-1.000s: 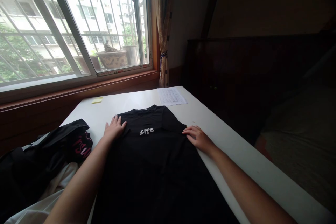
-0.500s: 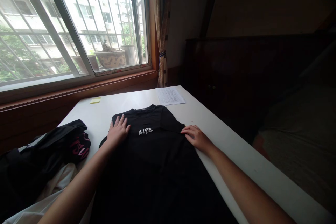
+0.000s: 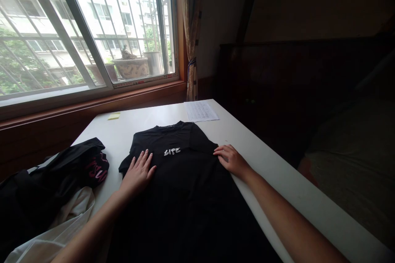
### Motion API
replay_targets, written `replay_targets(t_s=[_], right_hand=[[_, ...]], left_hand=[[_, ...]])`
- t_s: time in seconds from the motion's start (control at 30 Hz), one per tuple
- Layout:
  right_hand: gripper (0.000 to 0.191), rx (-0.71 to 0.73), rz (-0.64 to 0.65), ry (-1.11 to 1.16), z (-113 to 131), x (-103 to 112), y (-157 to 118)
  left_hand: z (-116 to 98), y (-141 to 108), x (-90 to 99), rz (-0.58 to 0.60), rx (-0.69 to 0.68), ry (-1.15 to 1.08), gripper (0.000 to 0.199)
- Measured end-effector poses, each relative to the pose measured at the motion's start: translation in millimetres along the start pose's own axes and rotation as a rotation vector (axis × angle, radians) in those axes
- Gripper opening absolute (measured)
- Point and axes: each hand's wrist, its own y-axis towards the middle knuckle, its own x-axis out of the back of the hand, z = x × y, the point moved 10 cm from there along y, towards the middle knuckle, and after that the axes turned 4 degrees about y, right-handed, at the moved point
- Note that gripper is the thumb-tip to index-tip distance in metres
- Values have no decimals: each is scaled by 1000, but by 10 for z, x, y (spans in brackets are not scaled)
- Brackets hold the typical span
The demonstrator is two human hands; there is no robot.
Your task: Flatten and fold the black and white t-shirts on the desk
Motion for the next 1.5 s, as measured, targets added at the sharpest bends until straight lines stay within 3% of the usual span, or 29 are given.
replay_targets(t_s=[0.13,0.2,0.33,0.4,0.5,0.6,0.87,1.0,1.13,1.27,1.5], right_hand=[[26,9,3,-14,-7,-12,3],[26,5,8,-17,-15,-20,1],[25,0,12,-26,-19,-27,-5],[25,0,14,-26,-15,-27,-6],[26,-2,16,-23,-6,-23,-3],[25,-2,15,-25,3,-19,-1],[23,-19,6,-37,2,7,42],[23,-11,14,4,232,-39,222],[21,19,113,120,706,-352,538],[22,19,221,190,1162,-867,946],[36,-182,373,126,1397,-1810,1520]], left_hand=[[-151,-336,-15,13,-150,-124,66],[-124,-427,102,-34,-204,-198,62],[282,-460,531,-304,-82,-104,52],[483,-434,637,-335,6,12,49],[623,-362,672,-263,56,143,41],[597,-295,723,-234,30,188,25],[669,-304,822,-348,132,122,25],[761,-444,734,-402,125,69,27],[988,-516,597,-444,164,-127,43],[1122,-484,473,-451,196,-272,37],[1055,-498,490,-474,194,-266,17]])
